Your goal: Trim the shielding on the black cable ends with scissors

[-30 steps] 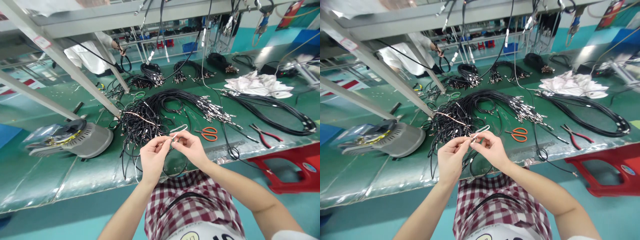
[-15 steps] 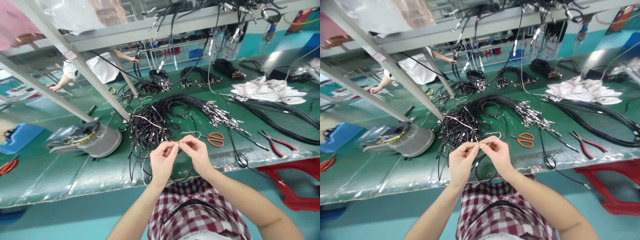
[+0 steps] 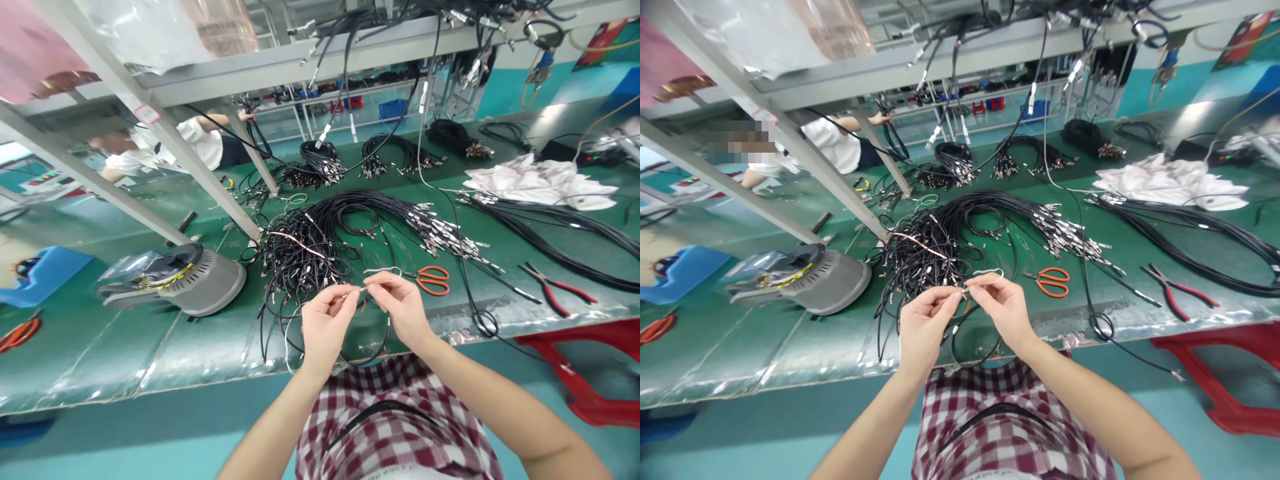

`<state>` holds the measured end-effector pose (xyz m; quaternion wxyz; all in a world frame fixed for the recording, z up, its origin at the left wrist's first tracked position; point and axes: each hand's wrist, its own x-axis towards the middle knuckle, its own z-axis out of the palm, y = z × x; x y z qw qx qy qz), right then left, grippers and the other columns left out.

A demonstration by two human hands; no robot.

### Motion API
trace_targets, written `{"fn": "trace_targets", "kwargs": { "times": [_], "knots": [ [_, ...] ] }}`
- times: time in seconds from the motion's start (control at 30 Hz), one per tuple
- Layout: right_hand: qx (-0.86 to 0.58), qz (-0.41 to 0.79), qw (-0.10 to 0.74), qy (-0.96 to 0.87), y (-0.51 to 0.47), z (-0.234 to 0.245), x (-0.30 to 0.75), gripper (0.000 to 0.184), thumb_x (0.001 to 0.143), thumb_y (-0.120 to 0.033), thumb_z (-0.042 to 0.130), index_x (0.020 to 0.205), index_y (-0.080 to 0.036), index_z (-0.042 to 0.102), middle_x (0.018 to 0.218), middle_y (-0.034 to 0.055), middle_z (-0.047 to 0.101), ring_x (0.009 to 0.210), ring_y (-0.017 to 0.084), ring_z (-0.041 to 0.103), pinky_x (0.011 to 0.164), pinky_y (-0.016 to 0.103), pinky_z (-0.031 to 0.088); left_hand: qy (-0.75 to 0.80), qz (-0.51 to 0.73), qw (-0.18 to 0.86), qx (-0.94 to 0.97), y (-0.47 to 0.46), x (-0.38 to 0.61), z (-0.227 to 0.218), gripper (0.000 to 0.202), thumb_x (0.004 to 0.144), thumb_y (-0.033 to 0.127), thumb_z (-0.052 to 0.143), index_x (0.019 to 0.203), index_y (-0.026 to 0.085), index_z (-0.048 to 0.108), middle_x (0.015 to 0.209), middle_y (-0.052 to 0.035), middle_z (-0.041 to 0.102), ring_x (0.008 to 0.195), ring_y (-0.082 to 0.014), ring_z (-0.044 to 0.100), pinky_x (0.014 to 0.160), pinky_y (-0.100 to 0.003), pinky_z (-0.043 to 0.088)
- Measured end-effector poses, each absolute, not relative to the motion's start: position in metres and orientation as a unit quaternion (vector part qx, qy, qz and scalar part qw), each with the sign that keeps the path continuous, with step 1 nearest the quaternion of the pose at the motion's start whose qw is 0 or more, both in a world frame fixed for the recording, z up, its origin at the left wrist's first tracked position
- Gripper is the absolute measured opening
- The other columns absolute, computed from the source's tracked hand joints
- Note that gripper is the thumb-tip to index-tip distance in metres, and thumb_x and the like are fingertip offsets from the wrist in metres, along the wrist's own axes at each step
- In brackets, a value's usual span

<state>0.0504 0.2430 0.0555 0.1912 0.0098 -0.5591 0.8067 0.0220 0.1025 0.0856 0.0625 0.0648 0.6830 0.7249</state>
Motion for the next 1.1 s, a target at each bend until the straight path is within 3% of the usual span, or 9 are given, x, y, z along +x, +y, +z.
{"fn": "trace_targets", "kwargs": {
  "times": [0.47,0.73,0.87,0.97,1.07,1.1],
  "knots": [
    [0.042,0.82,0.182,-0.541,0.254,0.055,0.052,0.011,0.093,-0.028,0.069,0.086,-0.022,0.076,0.097,0.0022,0.071,0.057,0.006,0.043,0.054,0.025,0.033,0.681,0.72,0.095,0.092,0.099,0.023,0.085,0.026,0.074,0.035,0.082,0.089,0.014,0.078,0.086,-0.0059,0.075,0.075,-0.0074,0.066,0.07,-0.013,0.055],
    [0.071,0.813,0.179,-0.55,0.257,0.053,0.054,0.013,0.095,-0.029,0.066,0.095,-0.025,0.078,0.094,0.0009,0.067,0.057,0.005,0.044,0.054,0.025,0.033,0.669,0.728,0.126,0.081,0.101,0.021,0.087,0.028,0.072,0.036,0.083,0.088,0.013,0.078,0.082,-0.0059,0.074,0.067,-0.0072,0.064,0.064,-0.015,0.056],
    [0.05,0.792,0.174,-0.583,0.261,0.049,0.055,0.02,0.098,-0.032,0.062,0.099,-0.021,0.078,0.081,0.0025,0.066,0.057,0.007,0.047,0.057,0.026,0.035,0.661,0.739,0.104,0.076,0.102,0.022,0.088,0.026,0.072,0.034,0.083,0.086,0.013,0.077,0.08,-0.0054,0.073,0.066,-0.007,0.064,0.062,-0.014,0.056],
    [0.001,0.763,0.221,-0.608,0.266,0.05,0.06,0.021,0.099,-0.035,0.06,0.096,-0.02,0.075,0.077,0.0014,0.063,0.057,0.008,0.047,0.055,0.026,0.034,0.671,0.733,0.085,0.074,0.1,0.022,0.088,0.027,0.074,0.035,0.082,0.087,0.012,0.077,0.082,-0.0062,0.074,0.068,-0.0084,0.067,0.064,-0.016,0.058],
    [0.012,0.708,0.286,-0.646,0.268,0.059,0.068,0.011,0.091,-0.03,0.07,0.099,-0.022,0.07,0.085,0.0,0.059,0.062,0.008,0.048,0.056,0.026,0.036,0.687,0.719,0.068,0.082,0.098,0.022,0.087,0.026,0.075,0.035,0.08,0.088,0.013,0.077,0.084,-0.0059,0.075,0.068,-0.0083,0.068,0.066,-0.015,0.058],
    [0.035,0.67,0.299,-0.679,0.268,0.063,0.07,0.018,0.087,-0.028,0.075,0.103,-0.023,0.07,0.089,0.0002,0.058,0.063,0.008,0.05,0.057,0.026,0.037,0.692,0.714,0.063,0.086,0.098,0.022,0.087,0.025,0.076,0.035,0.08,0.089,0.014,0.077,0.084,-0.0056,0.075,0.068,-0.0079,0.068,0.066,-0.015,0.058]
  ]
}}
